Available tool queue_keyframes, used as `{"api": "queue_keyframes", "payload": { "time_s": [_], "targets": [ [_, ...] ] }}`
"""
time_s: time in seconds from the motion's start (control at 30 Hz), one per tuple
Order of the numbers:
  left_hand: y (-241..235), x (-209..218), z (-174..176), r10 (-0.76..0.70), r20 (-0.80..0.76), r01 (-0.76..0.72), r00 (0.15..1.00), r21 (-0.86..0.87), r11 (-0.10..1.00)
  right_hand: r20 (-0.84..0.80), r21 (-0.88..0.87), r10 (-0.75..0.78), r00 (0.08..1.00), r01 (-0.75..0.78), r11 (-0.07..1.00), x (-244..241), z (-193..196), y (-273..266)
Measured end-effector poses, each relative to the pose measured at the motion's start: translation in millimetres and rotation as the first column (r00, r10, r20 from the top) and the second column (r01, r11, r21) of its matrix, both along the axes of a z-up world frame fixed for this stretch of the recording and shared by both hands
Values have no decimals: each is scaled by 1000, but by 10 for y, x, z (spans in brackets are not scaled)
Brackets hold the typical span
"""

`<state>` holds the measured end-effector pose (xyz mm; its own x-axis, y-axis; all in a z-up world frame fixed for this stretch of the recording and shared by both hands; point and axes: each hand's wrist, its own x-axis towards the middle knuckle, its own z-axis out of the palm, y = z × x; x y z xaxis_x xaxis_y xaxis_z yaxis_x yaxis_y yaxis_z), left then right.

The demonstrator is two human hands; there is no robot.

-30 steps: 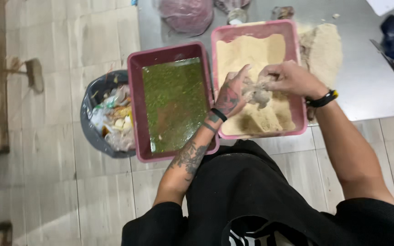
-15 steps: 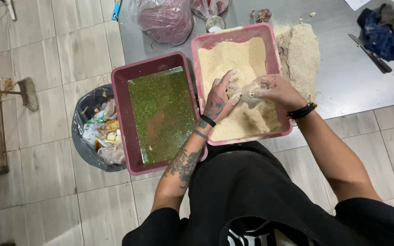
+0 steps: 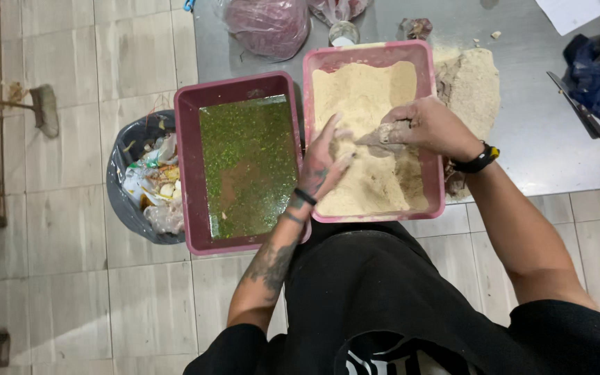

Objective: The person breads pieces of meat by hand, dipping them into a tray of green marinade and then thoroughly coating them in breadcrumbs.

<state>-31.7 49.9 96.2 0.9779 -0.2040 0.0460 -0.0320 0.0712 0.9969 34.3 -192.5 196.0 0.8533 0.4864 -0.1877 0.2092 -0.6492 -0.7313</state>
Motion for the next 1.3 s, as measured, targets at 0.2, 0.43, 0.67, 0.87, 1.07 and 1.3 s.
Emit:
{"api": "queue_keyframes", "payload": {
  "time_s": [0.2, 0.43, 0.67, 0.87, 1.07, 1.3],
  "targets": [
    [538, -557, 18, 253, 179, -298, 951, 301, 906, 113, -13, 213, 970, -213, 977, 177, 249, 323],
    [1151, -1294, 217, 521, 171, -547, 836, 339, 766, 318, 18, 437, 841, -466, 884, 559, 382, 1233],
    [1434, -1638, 65, 628, 124, -633, 769, 291, 718, 599, -122, 407, 690, -424, 897, 754, -430, 2272],
    [1569, -1655, 27, 618, 65, -597, 784, 352, 721, 483, -560, 603, 635, -305, 770, 300, -1247, 2682],
    [1703, -1528, 29, 567, 11, -522, 824, 406, 750, 418, -644, 683, 599, -335, 688, 47, -1764, 2736],
    [1788, -1397, -85, 496, 53, -471, 867, 417, 777, -16, -368, 630, 777, -590, 719, 42, -1014, 2550]
  ]
}}
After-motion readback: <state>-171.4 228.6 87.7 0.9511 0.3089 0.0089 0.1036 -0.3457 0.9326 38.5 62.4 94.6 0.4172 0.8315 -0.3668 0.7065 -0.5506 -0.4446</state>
